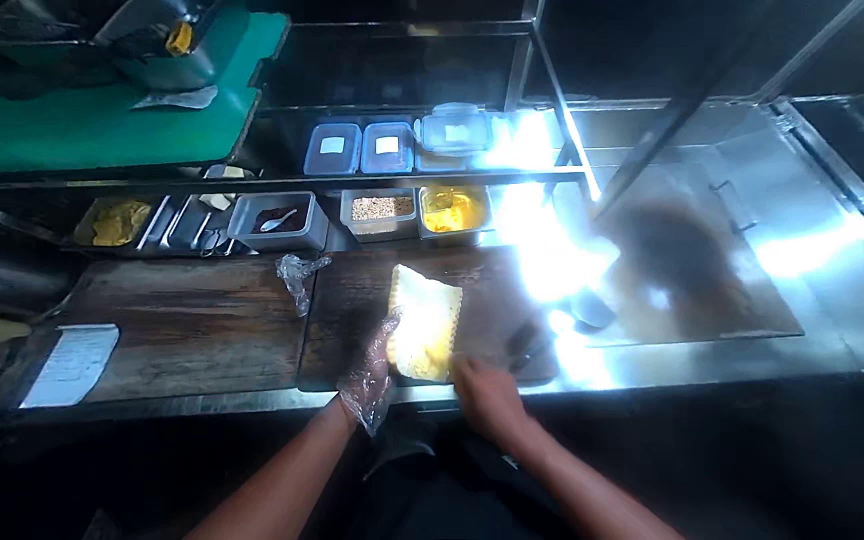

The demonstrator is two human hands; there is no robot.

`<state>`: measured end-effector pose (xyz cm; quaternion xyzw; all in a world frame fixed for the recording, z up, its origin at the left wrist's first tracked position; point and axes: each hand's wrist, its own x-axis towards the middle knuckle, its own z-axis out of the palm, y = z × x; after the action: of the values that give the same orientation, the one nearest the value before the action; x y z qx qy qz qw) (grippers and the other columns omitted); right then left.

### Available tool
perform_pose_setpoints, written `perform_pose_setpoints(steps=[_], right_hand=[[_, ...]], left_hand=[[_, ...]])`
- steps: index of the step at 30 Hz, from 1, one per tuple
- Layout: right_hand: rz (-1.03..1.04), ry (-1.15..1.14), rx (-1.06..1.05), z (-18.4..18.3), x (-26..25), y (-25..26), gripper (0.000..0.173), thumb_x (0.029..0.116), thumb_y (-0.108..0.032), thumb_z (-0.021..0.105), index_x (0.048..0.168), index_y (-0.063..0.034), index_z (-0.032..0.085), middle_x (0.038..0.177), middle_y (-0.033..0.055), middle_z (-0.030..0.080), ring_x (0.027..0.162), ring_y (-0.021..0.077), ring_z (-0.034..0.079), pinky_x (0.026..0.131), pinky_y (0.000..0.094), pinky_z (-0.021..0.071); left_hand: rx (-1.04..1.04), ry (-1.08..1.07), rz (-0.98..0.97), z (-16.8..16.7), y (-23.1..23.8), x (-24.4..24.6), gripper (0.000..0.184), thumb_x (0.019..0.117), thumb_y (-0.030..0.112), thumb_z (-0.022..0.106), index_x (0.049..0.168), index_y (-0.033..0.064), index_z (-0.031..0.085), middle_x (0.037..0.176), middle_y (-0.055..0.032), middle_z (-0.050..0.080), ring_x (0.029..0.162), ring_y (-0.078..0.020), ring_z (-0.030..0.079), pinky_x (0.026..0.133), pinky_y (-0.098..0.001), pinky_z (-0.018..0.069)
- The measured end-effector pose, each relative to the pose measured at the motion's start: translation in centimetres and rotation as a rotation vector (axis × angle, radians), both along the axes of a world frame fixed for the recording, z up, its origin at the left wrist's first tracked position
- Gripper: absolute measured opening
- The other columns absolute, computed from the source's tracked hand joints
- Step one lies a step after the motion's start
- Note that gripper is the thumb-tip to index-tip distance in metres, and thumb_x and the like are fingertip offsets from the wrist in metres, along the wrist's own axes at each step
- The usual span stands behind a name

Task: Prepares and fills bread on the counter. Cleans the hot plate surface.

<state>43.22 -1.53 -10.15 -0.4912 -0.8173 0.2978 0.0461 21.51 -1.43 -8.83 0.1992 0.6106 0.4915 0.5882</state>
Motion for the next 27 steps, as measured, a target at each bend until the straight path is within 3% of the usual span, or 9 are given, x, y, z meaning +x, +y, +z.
perform_pose_setpoints(steps=[2,3,6,8,12,15,17,22,27], right_hand=[[0.005,0.056,-0.099,1.1,-0.1,-2.0,0.035,0.107,-0.03,0.042,0.126,-0.0173,0.069,0.109,0.01,0.072,0.083,0.0282,0.073,0.068,0.0507,0.0593],[-0.038,0.102,-0.167,1.6,-0.5,-1.3,0.035,0.1071,-0.031,0.044,0.125,-0.0152,0.07,0.11,0.0096,0.072,0.09,0.0271,0.073,0.075,0.0507,0.0594],[-0.217,0.229,-0.209,0.4,-2.1,5.9,0.033,0.1057,-0.027,0.053,0.129,-0.0112,0.07,0.116,0.0117,0.074,0.105,0.0281,0.072,0.093,0.0549,0.0573],[-0.211,0.201,-0.103,-1.7,-2.5,7.4,0.031,0.1051,-0.026,0.054,0.129,-0.0143,0.07,0.114,0.0105,0.073,0.1,0.0284,0.072,0.086,0.0557,0.059],[-0.043,0.165,-0.069,-0.2,-1.4,1.9,0.031,0.1047,-0.028,0.051,0.121,-0.0153,0.074,0.106,0.0089,0.073,0.086,0.0244,0.073,0.072,0.0488,0.0609],[-0.151,0.219,-0.039,0.0,-1.8,5.3,0.028,0.1037,-0.024,0.054,0.12,-0.0127,0.074,0.105,0.0086,0.075,0.091,0.0247,0.074,0.078,0.0508,0.061],[-0.177,0.2,0.057,-1.9,-2.2,8.3,0.029,0.1034,-0.023,0.056,0.126,-0.015,0.073,0.102,0.0094,0.073,0.086,0.0261,0.072,0.073,0.0512,0.0603],[-0.054,0.244,-0.014,-1.3,-1.1,3.8,0.028,0.1039,-0.025,0.053,0.119,-0.0151,0.075,0.1,0.0071,0.073,0.081,0.021,0.072,0.069,0.0454,0.0609],[-0.144,0.241,0.073,-2.6,-2.1,9.4,0.027,0.1015,-0.022,0.059,0.123,-0.017,0.074,0.098,0.0082,0.072,0.082,0.0245,0.072,0.07,0.0499,0.0606]], left_hand=[[0.008,-0.037,-0.014,-0.1,0.4,-0.3,0.043,0.105,0.045,0.051,0.136,0.0173,0.062,0.118,-0.0051,0.072,0.104,-0.0171,0.07,0.087,-0.0388,0.0598],[0.002,-0.055,-0.008,-0.1,0.5,-0.2,0.043,0.105,0.044,0.052,0.135,0.0158,0.063,0.117,-0.0065,0.072,0.104,-0.0182,0.07,0.087,-0.0397,0.06],[-0.01,-0.078,0.021,-0.6,0.6,-0.6,0.043,0.105,0.043,0.053,0.135,0.0132,0.063,0.119,-0.0088,0.072,0.106,-0.0197,0.07,0.09,-0.041,0.0594],[-0.01,-0.08,0.036,-1.2,0.2,-1.0,0.042,0.1055,0.04,0.053,0.135,0.0124,0.062,0.12,-0.0088,0.071,0.107,-0.0192,0.07,0.091,-0.0399,0.0591],[0.007,-0.051,0.027,-1.5,0.7,-1.5,0.041,0.1067,0.036,0.051,0.135,0.0086,0.062,0.119,-0.009,0.071,0.107,-0.0173,0.07,0.092,-0.0368,0.059],[0.003,-0.036,-0.001,-2.0,0.3,-1.6,0.043,0.1054,0.039,0.052,0.135,0.0092,0.063,0.121,-0.009,0.071,0.109,-0.0183,0.069,0.093,-0.038,0.0586],[0.007,-0.013,0.0,-2.2,0.3,-1.5,0.043,0.1053,0.039,0.052,0.133,0.0088,0.063,0.12,-0.0096,0.071,0.108,-0.0184,0.07,0.093,-0.0383,0.0587],[0.008,0.039,-0.038,-1.7,0.9,-1.8,0.041,0.1071,0.034,0.048,0.133,0.0058,0.062,0.118,-0.0089,0.072,0.107,-0.0153,0.07,0.093,-0.034,0.0585],[-0.006,0.108,-0.054,-1.8,0.4,-1.7,0.042,0.1075,0.034,0.046,0.133,0.0051,0.062,0.119,-0.0081,0.071,0.108,-0.0131,0.068,0.094,-0.0322,0.0576]])
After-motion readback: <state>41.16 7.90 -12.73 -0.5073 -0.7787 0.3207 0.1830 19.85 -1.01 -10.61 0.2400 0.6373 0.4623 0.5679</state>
